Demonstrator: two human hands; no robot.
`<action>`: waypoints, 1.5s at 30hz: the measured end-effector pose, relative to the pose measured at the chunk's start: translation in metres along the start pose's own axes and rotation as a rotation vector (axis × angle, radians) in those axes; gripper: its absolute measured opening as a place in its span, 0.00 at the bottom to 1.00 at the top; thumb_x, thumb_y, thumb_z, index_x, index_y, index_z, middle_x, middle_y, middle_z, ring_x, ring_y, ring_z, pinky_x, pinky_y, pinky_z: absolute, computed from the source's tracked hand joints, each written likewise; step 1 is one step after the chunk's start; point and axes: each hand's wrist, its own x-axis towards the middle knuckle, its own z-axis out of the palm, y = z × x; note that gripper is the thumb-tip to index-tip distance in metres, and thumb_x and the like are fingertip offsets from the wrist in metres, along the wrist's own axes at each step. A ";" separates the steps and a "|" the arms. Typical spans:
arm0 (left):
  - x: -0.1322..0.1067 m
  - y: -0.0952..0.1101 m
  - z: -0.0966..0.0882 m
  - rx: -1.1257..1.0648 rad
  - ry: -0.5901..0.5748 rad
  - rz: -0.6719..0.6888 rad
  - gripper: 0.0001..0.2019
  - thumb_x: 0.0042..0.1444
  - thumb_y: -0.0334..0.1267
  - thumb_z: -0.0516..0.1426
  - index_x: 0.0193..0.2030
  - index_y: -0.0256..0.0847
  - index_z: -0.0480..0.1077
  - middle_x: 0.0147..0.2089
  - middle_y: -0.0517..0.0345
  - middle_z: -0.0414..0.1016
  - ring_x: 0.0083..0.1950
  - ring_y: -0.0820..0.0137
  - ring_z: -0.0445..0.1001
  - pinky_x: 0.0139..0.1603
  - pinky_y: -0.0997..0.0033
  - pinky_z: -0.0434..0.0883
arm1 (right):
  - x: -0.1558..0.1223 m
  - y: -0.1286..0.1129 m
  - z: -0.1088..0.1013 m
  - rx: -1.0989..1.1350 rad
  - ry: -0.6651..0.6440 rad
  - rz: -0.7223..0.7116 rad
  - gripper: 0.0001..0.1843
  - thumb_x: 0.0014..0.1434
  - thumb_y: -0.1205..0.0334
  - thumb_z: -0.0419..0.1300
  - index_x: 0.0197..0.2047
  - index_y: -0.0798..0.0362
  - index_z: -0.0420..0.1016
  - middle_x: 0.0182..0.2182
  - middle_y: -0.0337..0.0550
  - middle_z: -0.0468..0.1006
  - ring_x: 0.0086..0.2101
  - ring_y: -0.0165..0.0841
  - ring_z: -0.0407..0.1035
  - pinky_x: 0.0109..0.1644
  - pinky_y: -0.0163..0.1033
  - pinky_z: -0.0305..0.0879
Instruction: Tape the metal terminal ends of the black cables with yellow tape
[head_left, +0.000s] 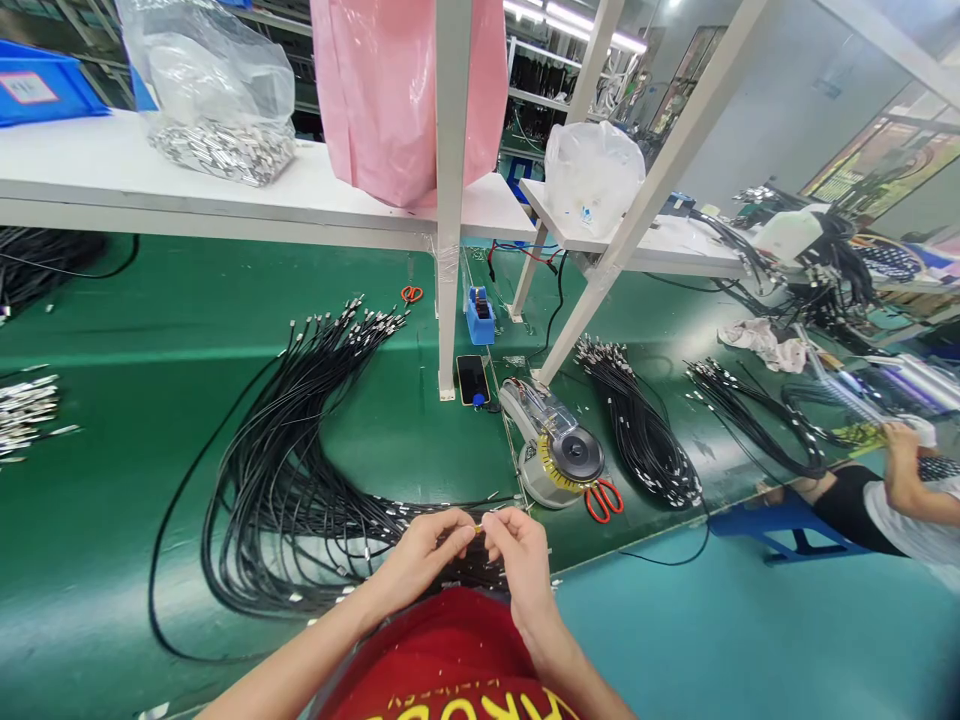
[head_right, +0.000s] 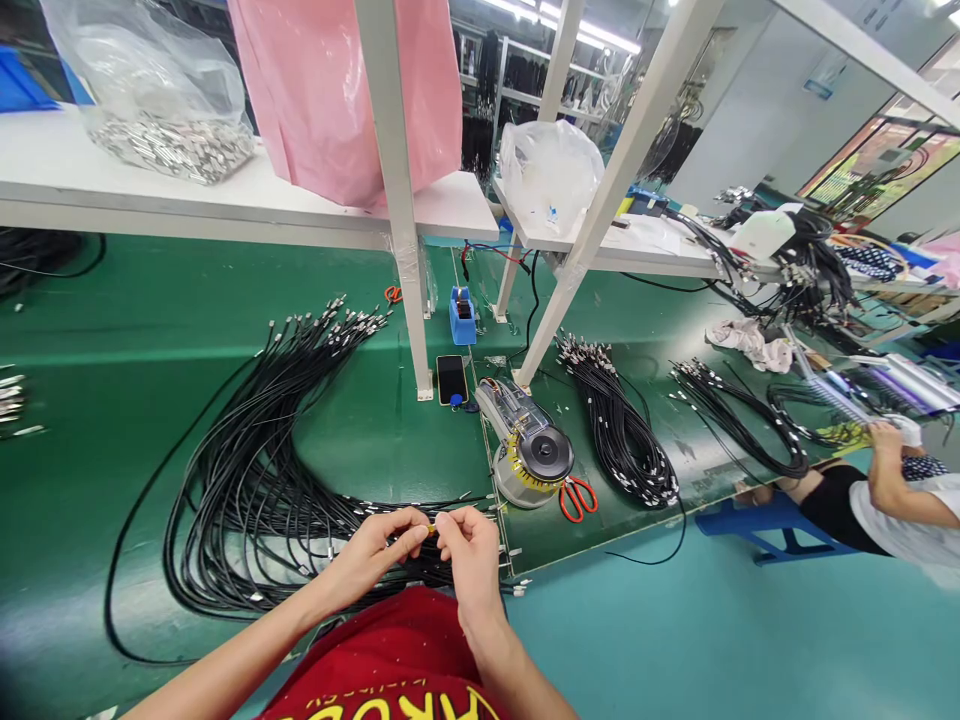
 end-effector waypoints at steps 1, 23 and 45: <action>0.000 0.000 0.000 0.001 -0.001 0.002 0.18 0.66 0.48 0.49 0.33 0.37 0.71 0.29 0.60 0.69 0.31 0.71 0.66 0.34 0.76 0.63 | 0.000 0.000 0.000 0.000 -0.001 -0.001 0.15 0.53 0.53 0.65 0.24 0.55 0.73 0.18 0.35 0.67 0.21 0.27 0.58 0.26 0.33 0.54; -0.002 -0.007 0.002 0.016 0.001 -0.016 0.20 0.66 0.50 0.48 0.31 0.38 0.68 0.28 0.61 0.68 0.30 0.72 0.65 0.33 0.75 0.62 | 0.001 -0.001 0.001 -0.023 0.001 0.001 0.16 0.52 0.51 0.65 0.23 0.54 0.74 0.18 0.35 0.68 0.20 0.28 0.59 0.26 0.34 0.56; 0.015 -0.061 -0.026 0.295 0.101 0.122 0.11 0.61 0.45 0.59 0.36 0.41 0.78 0.37 0.55 0.79 0.41 0.66 0.73 0.46 0.70 0.65 | 0.030 0.029 -0.022 -0.191 0.080 -0.119 0.17 0.58 0.49 0.60 0.28 0.55 0.72 0.21 0.36 0.69 0.23 0.29 0.61 0.29 0.34 0.58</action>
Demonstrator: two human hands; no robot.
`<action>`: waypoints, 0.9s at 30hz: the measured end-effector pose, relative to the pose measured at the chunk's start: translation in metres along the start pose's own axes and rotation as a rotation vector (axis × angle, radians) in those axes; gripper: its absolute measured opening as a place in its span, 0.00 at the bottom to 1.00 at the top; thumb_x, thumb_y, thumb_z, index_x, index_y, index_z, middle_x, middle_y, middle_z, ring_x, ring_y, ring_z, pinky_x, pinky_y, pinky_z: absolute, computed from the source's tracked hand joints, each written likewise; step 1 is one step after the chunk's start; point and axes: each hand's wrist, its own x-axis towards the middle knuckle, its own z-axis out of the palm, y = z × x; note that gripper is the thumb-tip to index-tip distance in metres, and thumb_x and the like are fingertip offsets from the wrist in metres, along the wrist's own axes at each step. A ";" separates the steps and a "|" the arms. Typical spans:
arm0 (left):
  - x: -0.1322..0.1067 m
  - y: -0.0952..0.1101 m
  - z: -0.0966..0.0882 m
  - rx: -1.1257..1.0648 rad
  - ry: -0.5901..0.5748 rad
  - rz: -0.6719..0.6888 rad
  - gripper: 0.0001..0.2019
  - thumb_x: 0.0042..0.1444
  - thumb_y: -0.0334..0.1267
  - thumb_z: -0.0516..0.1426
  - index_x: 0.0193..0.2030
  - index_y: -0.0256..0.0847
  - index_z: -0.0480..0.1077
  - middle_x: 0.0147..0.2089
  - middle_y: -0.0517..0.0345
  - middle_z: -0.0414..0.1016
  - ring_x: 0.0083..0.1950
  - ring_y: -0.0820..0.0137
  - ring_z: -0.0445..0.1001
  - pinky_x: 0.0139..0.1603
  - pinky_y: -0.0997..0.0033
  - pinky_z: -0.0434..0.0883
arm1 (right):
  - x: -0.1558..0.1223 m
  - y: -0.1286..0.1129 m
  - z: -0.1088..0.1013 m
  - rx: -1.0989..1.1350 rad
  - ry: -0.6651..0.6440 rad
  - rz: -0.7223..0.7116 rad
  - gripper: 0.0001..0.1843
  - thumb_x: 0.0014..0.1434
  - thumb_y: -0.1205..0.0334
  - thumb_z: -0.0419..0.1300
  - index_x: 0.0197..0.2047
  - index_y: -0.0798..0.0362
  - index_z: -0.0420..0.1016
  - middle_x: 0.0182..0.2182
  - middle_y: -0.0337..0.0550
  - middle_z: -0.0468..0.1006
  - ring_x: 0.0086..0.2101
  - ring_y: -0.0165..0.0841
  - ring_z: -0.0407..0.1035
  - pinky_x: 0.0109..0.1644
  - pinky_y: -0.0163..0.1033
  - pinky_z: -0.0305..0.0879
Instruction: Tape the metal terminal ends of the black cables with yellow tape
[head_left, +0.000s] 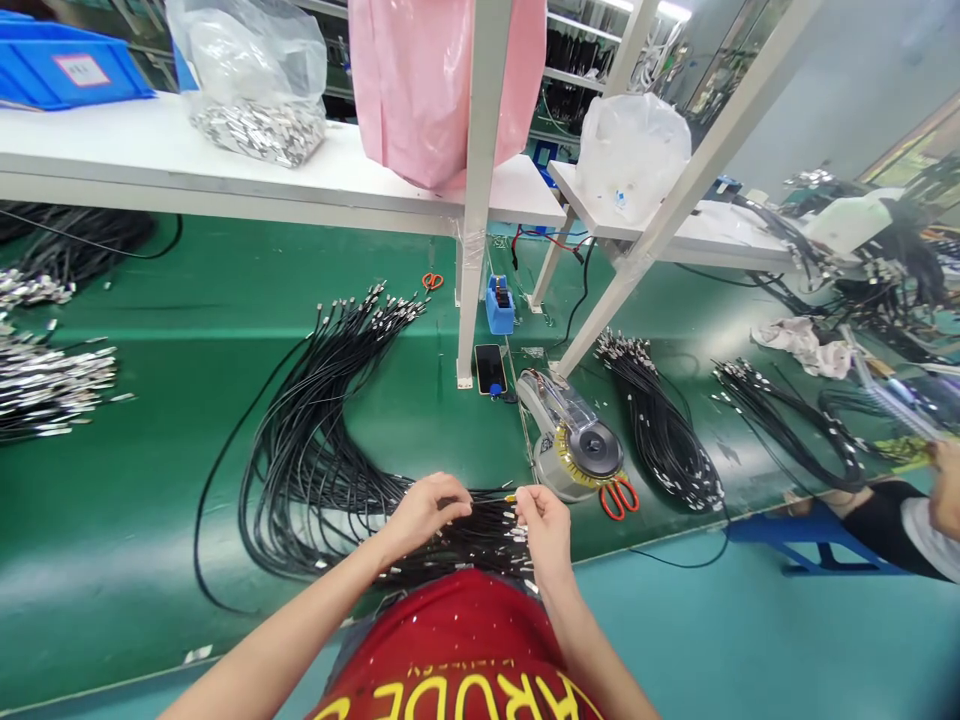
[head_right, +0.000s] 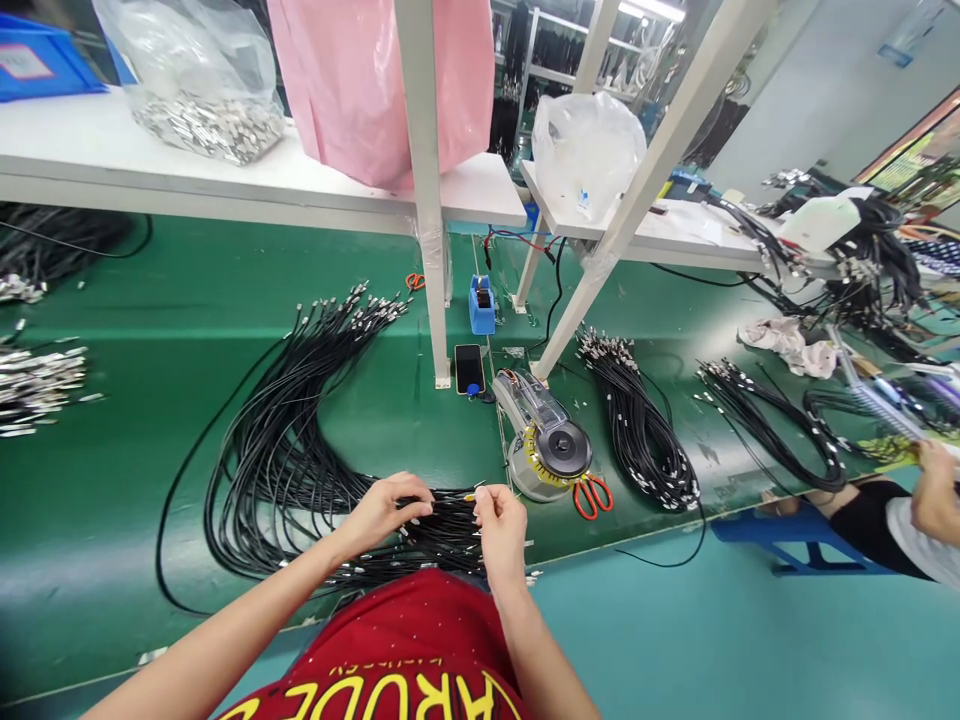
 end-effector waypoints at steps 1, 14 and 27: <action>0.001 -0.005 0.000 0.034 0.012 0.003 0.11 0.61 0.45 0.59 0.36 0.42 0.78 0.38 0.55 0.80 0.42 0.65 0.73 0.47 0.69 0.65 | 0.000 0.001 -0.001 -0.006 0.001 -0.004 0.17 0.58 0.49 0.60 0.28 0.55 0.72 0.21 0.36 0.68 0.23 0.29 0.61 0.29 0.34 0.58; 0.015 0.036 -0.004 0.098 -0.173 0.082 0.14 0.64 0.45 0.56 0.53 0.47 0.74 0.50 0.57 0.79 0.50 0.64 0.72 0.53 0.65 0.63 | -0.005 0.004 -0.007 -0.021 -0.013 -0.019 0.16 0.60 0.52 0.59 0.27 0.54 0.71 0.20 0.35 0.67 0.22 0.29 0.60 0.28 0.33 0.58; 0.024 0.023 0.043 0.031 -0.243 -0.091 0.18 0.69 0.47 0.45 0.34 0.41 0.69 0.33 0.59 0.74 0.35 0.67 0.72 0.38 0.70 0.65 | -0.010 0.012 0.003 -0.259 0.010 -0.058 0.13 0.62 0.61 0.54 0.26 0.53 0.70 0.22 0.35 0.69 0.25 0.30 0.62 0.29 0.33 0.56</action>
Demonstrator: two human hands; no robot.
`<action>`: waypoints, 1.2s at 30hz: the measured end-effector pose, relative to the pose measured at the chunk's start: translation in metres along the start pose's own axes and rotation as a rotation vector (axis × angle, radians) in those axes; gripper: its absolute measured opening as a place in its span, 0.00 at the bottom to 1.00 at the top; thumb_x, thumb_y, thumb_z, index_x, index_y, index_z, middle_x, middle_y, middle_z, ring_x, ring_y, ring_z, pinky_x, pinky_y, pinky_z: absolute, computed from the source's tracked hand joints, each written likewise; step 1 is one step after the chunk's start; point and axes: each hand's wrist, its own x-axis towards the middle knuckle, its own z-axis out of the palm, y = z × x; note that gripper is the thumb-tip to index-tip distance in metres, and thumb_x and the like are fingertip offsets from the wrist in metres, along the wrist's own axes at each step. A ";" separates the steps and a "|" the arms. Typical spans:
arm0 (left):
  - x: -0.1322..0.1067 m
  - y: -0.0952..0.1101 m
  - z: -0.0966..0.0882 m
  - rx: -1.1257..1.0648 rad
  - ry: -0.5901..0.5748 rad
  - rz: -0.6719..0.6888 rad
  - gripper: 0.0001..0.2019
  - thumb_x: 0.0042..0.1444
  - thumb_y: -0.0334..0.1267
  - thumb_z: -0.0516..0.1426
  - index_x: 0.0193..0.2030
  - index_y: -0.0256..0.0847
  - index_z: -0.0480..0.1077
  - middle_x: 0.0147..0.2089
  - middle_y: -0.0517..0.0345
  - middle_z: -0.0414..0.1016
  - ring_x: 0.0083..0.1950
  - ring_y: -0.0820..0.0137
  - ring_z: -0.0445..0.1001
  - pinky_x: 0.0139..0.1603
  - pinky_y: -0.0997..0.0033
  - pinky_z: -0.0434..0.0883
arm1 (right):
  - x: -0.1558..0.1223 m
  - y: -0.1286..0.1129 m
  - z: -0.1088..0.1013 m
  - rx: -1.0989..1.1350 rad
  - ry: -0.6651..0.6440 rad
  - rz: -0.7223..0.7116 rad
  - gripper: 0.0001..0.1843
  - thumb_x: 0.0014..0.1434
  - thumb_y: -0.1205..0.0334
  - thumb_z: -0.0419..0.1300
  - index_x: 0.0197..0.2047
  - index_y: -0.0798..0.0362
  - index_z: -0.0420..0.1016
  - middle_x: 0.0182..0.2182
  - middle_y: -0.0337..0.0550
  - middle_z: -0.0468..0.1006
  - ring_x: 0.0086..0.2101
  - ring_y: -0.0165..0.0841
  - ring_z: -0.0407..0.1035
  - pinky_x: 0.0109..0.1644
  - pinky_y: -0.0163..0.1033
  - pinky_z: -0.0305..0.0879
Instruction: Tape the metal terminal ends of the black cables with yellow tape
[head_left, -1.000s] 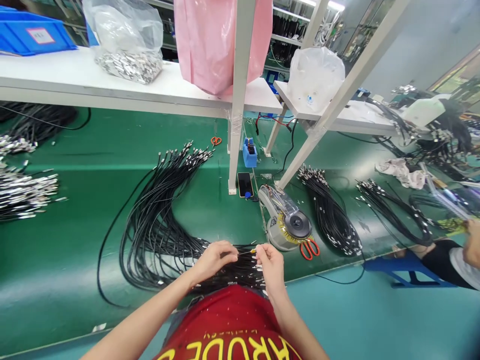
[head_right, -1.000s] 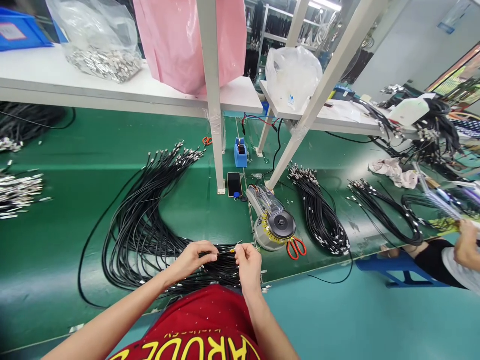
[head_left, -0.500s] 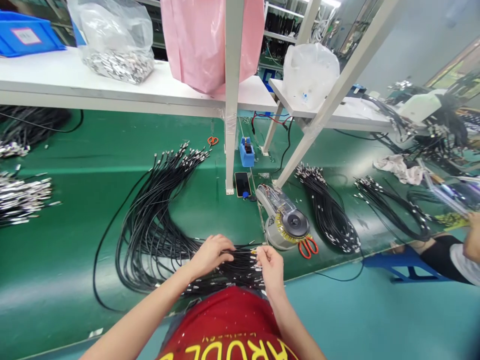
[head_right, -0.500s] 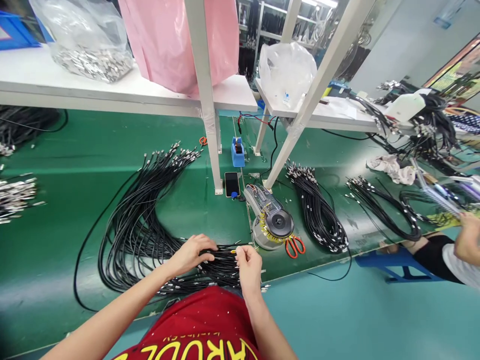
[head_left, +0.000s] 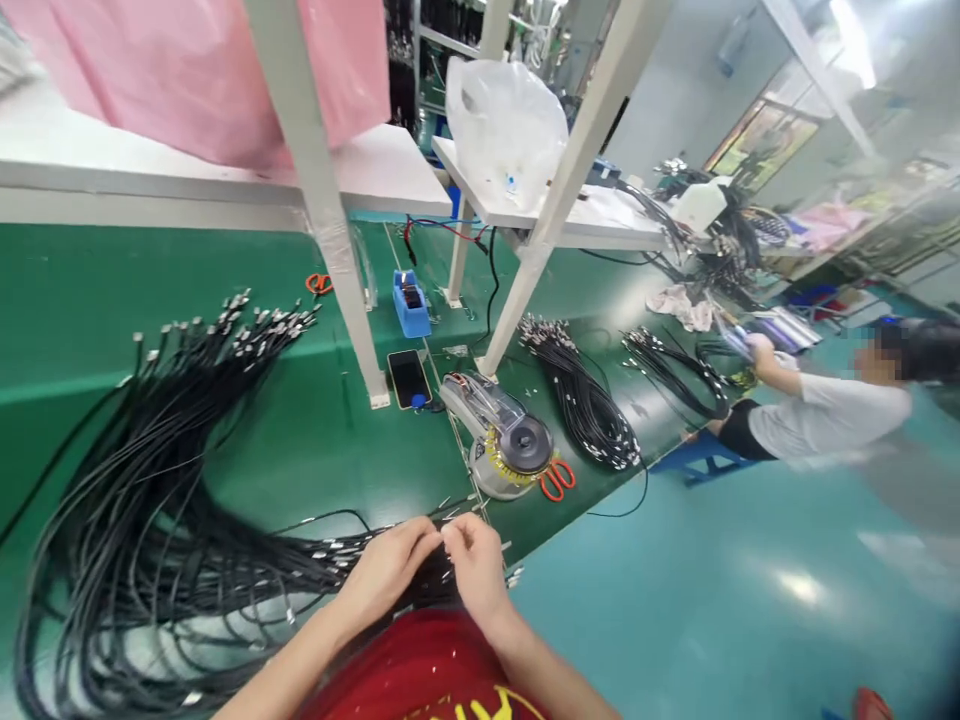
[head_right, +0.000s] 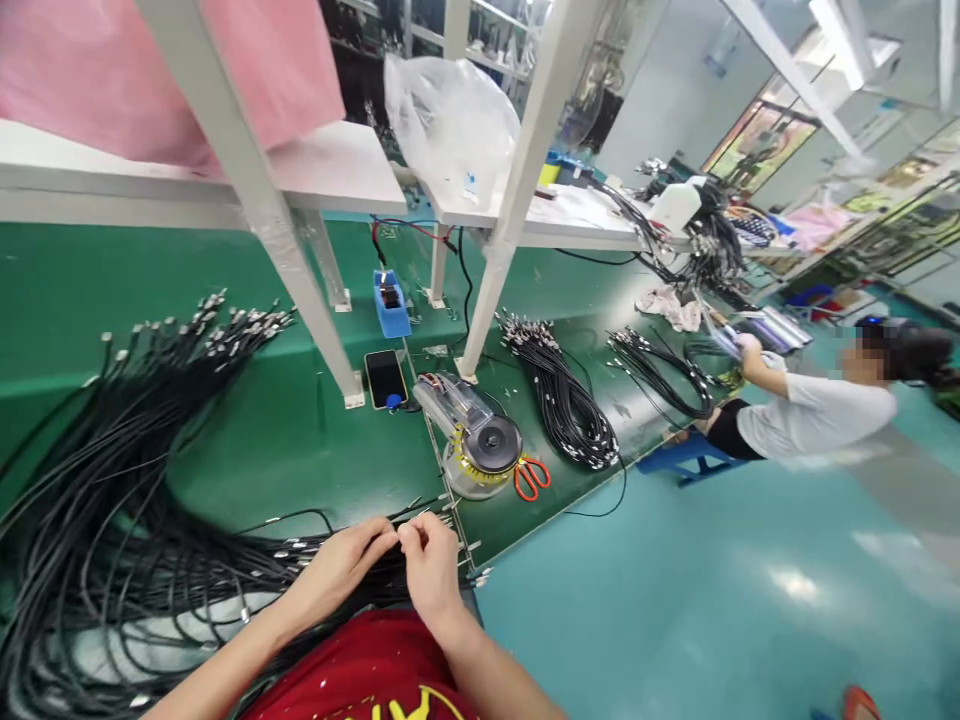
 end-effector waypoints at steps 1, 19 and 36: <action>0.002 -0.004 0.000 -0.004 -0.033 0.007 0.19 0.69 0.48 0.44 0.34 0.41 0.69 0.32 0.59 0.74 0.34 0.67 0.71 0.38 0.70 0.65 | 0.003 0.002 -0.002 -0.007 0.030 0.002 0.13 0.62 0.61 0.53 0.27 0.53 0.70 0.22 0.35 0.70 0.25 0.30 0.62 0.30 0.33 0.57; 0.001 0.005 -0.032 -0.023 -0.094 0.115 0.19 0.67 0.45 0.47 0.34 0.40 0.75 0.39 0.55 0.80 0.44 0.65 0.75 0.49 0.71 0.67 | 0.004 0.006 -0.030 0.235 0.121 0.054 0.16 0.62 0.54 0.57 0.27 0.54 0.70 0.19 0.33 0.64 0.22 0.28 0.57 0.28 0.33 0.55; -0.009 0.051 -0.023 -0.223 -0.056 0.106 0.23 0.65 0.51 0.50 0.33 0.34 0.78 0.28 0.57 0.76 0.29 0.71 0.69 0.33 0.75 0.64 | -0.021 -0.033 -0.037 0.151 -0.010 -0.059 0.14 0.63 0.54 0.56 0.31 0.54 0.75 0.26 0.41 0.76 0.28 0.32 0.67 0.33 0.34 0.62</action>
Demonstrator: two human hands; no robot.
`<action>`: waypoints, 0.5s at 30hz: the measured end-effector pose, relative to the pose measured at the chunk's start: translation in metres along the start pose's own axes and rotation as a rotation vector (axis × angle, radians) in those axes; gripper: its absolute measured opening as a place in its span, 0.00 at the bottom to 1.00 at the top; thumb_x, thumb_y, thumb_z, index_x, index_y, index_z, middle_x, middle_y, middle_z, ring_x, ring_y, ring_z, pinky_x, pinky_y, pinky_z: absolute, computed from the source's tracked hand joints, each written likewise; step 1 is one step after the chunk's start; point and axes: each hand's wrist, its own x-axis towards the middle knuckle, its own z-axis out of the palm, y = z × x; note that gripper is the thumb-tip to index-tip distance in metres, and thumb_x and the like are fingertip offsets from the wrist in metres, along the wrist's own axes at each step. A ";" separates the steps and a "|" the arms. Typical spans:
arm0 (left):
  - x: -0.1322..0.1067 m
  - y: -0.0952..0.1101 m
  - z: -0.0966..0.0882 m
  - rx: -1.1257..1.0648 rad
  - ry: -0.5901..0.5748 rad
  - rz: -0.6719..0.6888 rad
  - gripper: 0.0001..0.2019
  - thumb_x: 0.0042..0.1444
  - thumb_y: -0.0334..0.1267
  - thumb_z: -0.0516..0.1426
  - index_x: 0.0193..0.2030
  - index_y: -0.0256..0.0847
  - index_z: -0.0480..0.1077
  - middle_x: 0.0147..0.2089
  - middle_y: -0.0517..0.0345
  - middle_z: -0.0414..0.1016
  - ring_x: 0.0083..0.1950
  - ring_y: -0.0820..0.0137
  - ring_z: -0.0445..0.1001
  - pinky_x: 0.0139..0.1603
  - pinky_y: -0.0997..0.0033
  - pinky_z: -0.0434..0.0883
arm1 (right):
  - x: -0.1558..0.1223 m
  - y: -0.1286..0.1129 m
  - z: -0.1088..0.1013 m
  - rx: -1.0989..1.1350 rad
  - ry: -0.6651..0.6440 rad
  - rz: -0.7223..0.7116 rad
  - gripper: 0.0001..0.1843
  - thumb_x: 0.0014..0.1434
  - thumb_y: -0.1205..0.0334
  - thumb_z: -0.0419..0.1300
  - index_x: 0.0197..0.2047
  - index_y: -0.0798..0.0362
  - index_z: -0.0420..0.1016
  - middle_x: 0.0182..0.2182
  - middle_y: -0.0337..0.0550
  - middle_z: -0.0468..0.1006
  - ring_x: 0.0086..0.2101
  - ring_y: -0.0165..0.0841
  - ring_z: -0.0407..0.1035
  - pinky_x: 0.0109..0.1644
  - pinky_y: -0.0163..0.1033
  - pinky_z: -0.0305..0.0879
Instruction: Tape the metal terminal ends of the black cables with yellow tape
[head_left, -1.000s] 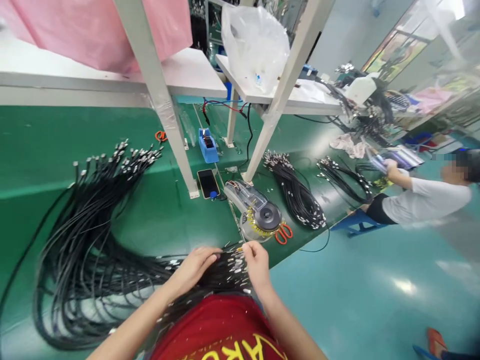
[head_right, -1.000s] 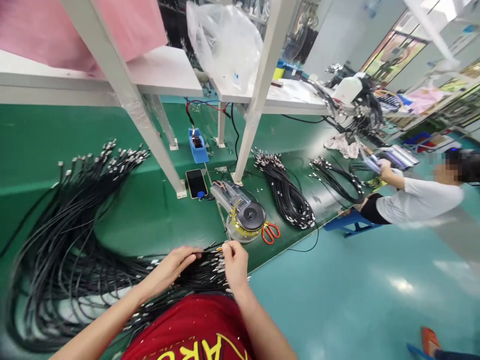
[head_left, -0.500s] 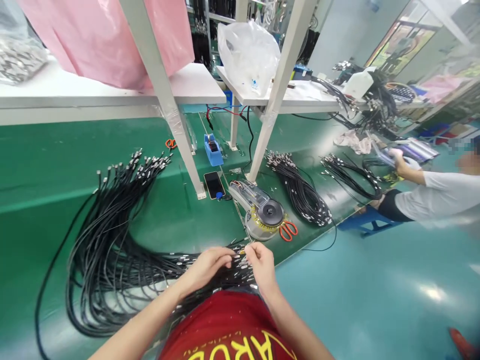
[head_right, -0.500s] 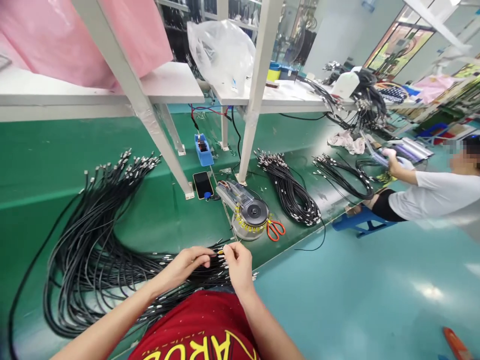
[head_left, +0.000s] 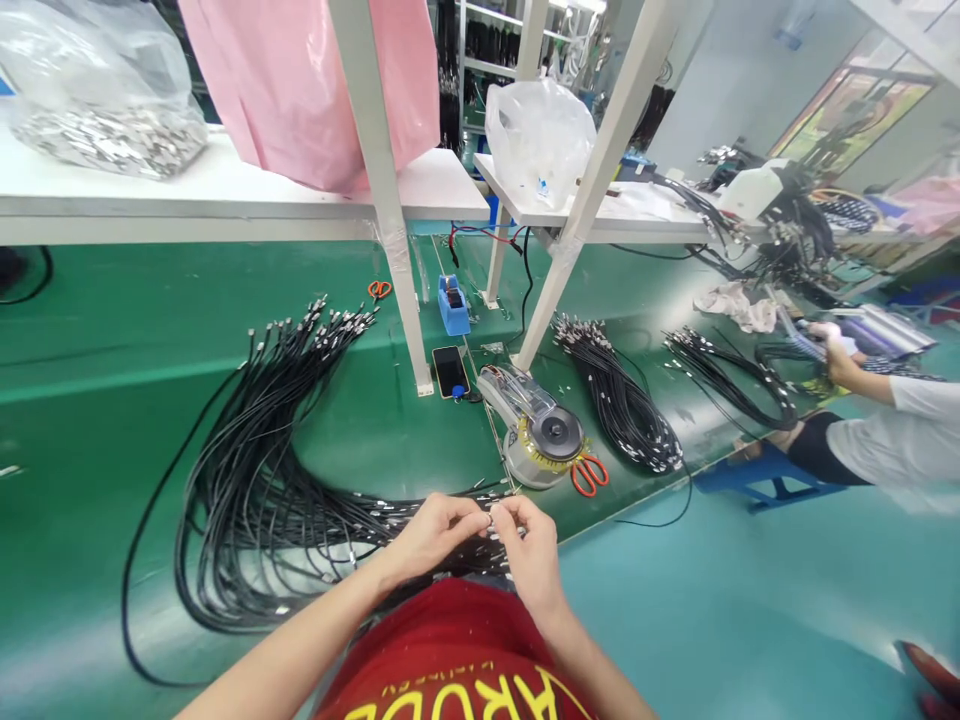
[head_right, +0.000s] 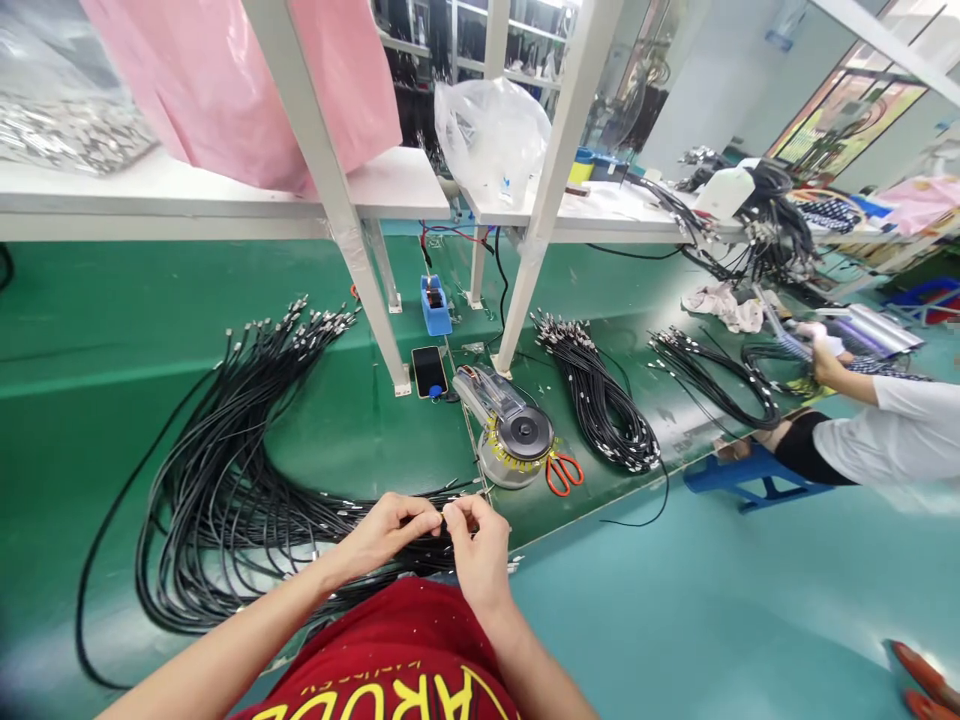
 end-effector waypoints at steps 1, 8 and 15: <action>0.000 -0.001 0.001 -0.023 -0.001 -0.004 0.24 0.64 0.51 0.51 0.33 0.33 0.78 0.28 0.56 0.76 0.30 0.71 0.69 0.33 0.75 0.64 | -0.001 -0.001 -0.001 0.001 -0.008 0.004 0.14 0.62 0.54 0.57 0.31 0.54 0.75 0.26 0.41 0.76 0.28 0.32 0.67 0.33 0.34 0.62; 0.004 -0.014 0.016 -0.087 -0.039 -0.044 0.27 0.62 0.55 0.52 0.31 0.32 0.79 0.23 0.60 0.70 0.26 0.73 0.63 0.29 0.76 0.59 | -0.004 0.020 -0.003 0.085 -0.036 0.070 0.18 0.61 0.51 0.59 0.27 0.56 0.73 0.20 0.37 0.70 0.23 0.29 0.62 0.27 0.32 0.59; 0.003 -0.021 0.019 0.068 -0.048 0.036 0.21 0.67 0.49 0.49 0.36 0.37 0.77 0.31 0.57 0.75 0.34 0.69 0.70 0.38 0.75 0.63 | -0.001 0.046 -0.006 0.110 0.035 0.171 0.19 0.58 0.48 0.61 0.26 0.55 0.72 0.20 0.36 0.68 0.22 0.28 0.61 0.27 0.33 0.58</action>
